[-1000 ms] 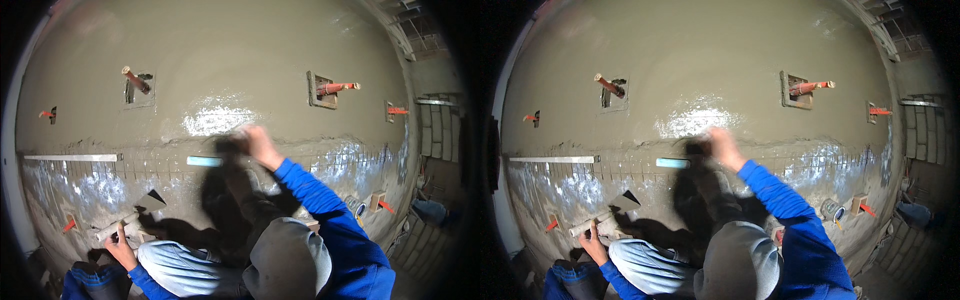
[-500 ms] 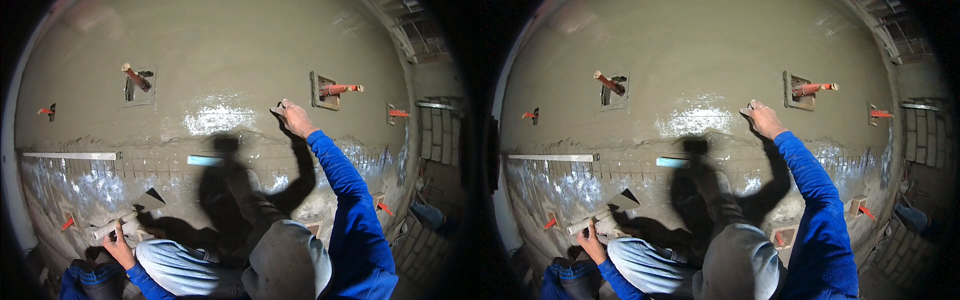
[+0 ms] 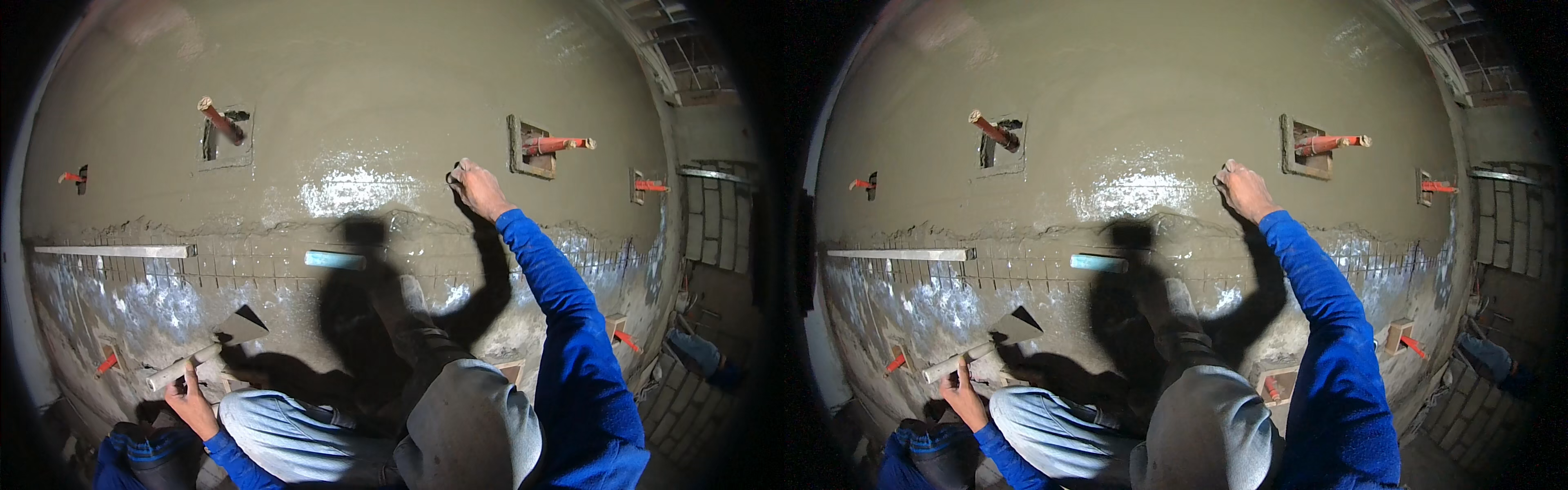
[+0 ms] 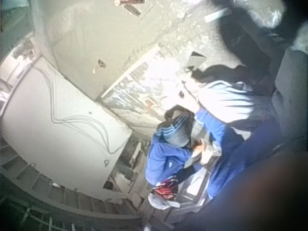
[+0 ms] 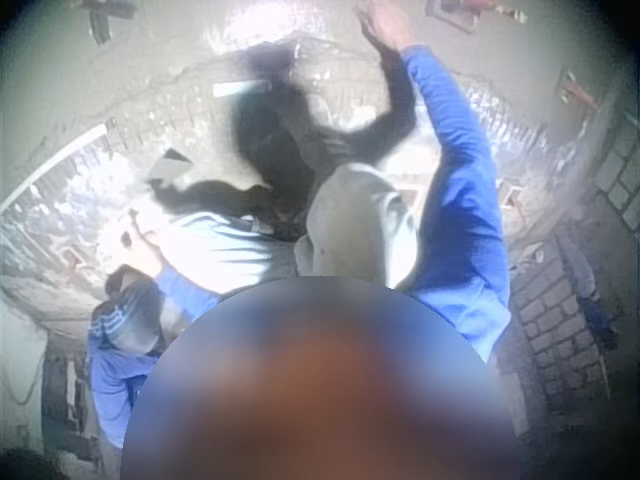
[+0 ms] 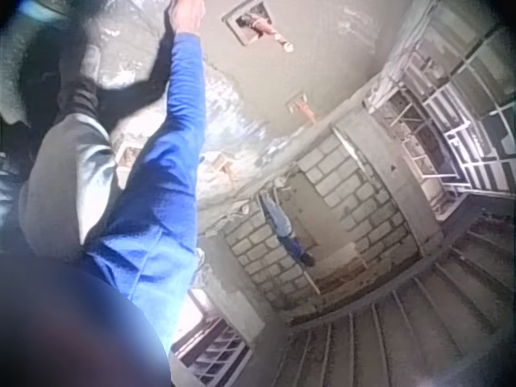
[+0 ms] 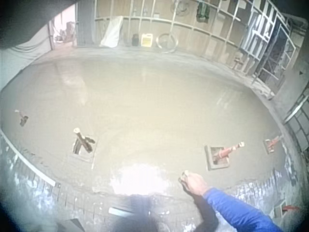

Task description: The person smooths freshly poured concrete on a floor using a hand trowel. They move across the wet surface, leveling and finishing the concrete around embedded red pipes and square access boxes.

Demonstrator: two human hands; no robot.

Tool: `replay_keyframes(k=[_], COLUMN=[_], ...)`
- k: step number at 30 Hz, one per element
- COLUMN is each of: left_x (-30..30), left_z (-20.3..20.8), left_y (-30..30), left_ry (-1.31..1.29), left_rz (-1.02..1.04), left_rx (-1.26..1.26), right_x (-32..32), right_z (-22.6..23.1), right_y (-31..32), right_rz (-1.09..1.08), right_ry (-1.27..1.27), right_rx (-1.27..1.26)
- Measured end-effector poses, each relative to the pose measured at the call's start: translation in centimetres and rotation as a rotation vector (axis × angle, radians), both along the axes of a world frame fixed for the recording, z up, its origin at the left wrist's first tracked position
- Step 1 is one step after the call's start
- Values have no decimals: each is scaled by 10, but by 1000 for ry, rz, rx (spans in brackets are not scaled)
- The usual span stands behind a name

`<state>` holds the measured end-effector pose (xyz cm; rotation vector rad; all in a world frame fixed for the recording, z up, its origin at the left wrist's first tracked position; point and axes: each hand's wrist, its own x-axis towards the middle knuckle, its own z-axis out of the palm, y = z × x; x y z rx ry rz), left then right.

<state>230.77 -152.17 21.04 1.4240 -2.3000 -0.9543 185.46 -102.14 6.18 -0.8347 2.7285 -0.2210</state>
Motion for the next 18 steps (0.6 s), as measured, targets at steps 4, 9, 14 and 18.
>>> replay_keyframes(k=[4, 9, 14, 18], left_x=[2, 4, -1, -4], left_z=[-2, -1, 0, 0], left_y=[-2, -4, 0, 2], left_ry=[-20, -68, -27, 13], left_rz=[14, 10, 7, 3], left_rx=[15, -3, 1, -17], right_x=[-2, -2, -2, 4], right_z=[-1, -4, -8, -3], right_y=[-1, -3, 3, 16], right_rz=[16, 24, -29, -83], right_ry=[-8, 3, 33, 41], right_rx=[24, 33, -5, -68])
